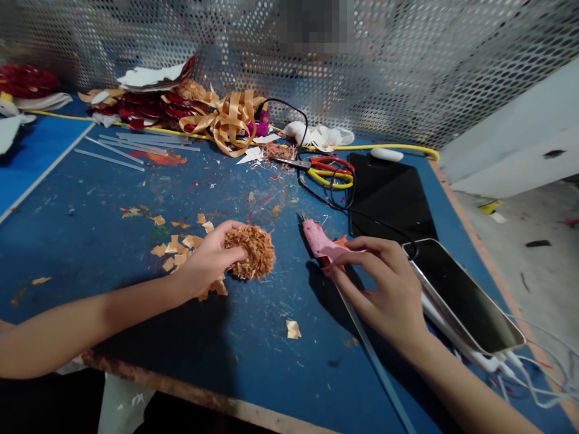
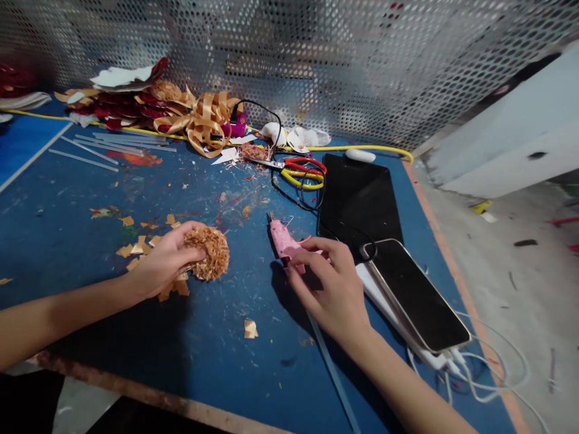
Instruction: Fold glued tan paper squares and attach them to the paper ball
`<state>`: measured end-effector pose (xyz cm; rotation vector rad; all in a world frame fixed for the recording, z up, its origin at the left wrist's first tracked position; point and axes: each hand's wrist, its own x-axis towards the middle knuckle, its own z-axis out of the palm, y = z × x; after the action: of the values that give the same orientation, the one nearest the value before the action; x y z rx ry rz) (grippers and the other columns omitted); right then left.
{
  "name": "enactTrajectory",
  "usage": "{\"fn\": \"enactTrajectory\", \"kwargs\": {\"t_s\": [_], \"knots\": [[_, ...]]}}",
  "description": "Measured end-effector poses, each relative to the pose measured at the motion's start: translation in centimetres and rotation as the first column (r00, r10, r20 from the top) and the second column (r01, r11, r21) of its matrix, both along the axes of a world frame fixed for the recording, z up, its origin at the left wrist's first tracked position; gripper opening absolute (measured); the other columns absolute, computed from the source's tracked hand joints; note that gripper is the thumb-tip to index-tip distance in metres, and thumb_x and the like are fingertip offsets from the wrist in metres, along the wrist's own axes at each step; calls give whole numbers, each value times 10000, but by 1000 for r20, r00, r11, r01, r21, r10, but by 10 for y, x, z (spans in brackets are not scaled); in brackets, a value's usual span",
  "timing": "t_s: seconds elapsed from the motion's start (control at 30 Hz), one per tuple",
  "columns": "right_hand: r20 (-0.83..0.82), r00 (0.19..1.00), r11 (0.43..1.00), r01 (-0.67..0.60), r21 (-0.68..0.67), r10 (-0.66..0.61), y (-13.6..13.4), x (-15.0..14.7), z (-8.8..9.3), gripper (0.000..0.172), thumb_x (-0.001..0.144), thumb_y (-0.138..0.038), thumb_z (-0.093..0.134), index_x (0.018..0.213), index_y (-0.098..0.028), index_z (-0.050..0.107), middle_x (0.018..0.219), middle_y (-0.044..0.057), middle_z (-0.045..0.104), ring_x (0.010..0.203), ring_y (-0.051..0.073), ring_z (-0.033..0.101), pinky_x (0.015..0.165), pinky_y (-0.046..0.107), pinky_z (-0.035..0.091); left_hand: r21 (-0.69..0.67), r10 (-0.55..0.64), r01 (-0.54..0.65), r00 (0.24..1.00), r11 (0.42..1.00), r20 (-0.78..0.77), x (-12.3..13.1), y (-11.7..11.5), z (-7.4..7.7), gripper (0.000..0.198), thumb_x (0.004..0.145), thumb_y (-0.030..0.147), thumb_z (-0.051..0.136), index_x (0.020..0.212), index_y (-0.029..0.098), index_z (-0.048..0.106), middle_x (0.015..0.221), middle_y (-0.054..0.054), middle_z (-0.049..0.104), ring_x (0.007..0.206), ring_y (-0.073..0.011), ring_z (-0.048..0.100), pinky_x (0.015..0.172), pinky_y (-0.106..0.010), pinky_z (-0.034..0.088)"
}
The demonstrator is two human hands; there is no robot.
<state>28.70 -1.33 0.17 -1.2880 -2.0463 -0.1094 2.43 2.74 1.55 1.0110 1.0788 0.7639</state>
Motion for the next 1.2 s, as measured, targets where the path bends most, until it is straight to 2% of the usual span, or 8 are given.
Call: {"fn": "enactTrajectory", "kwargs": {"t_s": [0.13,0.37,0.7,0.8,0.87,0.97,1.1,1.2], "knots": [[-11,999,999,45,13,-45,0,1,3,55,815,-177,609,838,-221,586,950,56,566,861,201,590,678,349,500,-65,2,0,999,998,35,1,3,5,321,724,219,555,1041,201,508,918,-39,614,838,-170,606,687,-280,480],[-4,1000,1000,24,5,-24,0,2,1,59,808,-174,611,842,-215,587,952,55,570,872,203,595,655,333,499,-45,14,-14,1000,999,-16,3,5,4,414,630,155,627,1035,168,541,861,-22,632,782,-150,608,720,-275,473],[-8,1000,1000,23,3,-23,0,4,2,50,816,-187,607,847,-223,593,954,61,571,858,211,597,653,352,508,59,-143,152,980,987,-139,3,-4,5,303,575,98,558,866,177,593,748,3,635,679,-153,585,605,-255,431],[-43,998,998,56,9,-56,2,7,4,39,817,-195,617,831,-227,600,946,63,570,847,212,595,679,368,517,144,-259,313,917,939,-303,2,-10,8,442,653,152,627,1090,217,614,850,-18,678,777,-196,611,690,-282,445],[-62,996,998,65,6,-64,3,9,4,23,824,-209,612,825,-231,607,940,61,567,830,211,597,690,379,522,228,-325,441,852,868,-409,0,-8,11,502,746,215,615,1246,238,569,1074,-58,682,998,-244,603,850,-317,437],[-46,998,999,44,25,-43,4,11,2,16,822,-243,624,818,-228,620,924,64,570,777,206,600,664,377,523,359,-344,531,814,768,-469,-6,6,21,384,846,194,505,1212,209,617,1333,-63,571,1259,-242,472,1054,-336,318],[-13,1000,998,27,63,-26,5,10,2,25,812,-244,645,807,-229,626,901,76,588,774,220,606,656,379,520,508,-191,457,850,730,-491,-19,27,43,328,892,186,453,1151,200,654,1282,-61,610,1220,-206,519,1061,-340,320],[-3,1000,995,8,98,-7,7,9,2,60,785,-231,687,794,-237,627,862,63,597,727,206,611,624,359,513,541,-78,304,913,785,-400,-34,33,59,268,888,165,463,984,155,713,976,-70,721,953,-184,647,875,-300,456]]}}
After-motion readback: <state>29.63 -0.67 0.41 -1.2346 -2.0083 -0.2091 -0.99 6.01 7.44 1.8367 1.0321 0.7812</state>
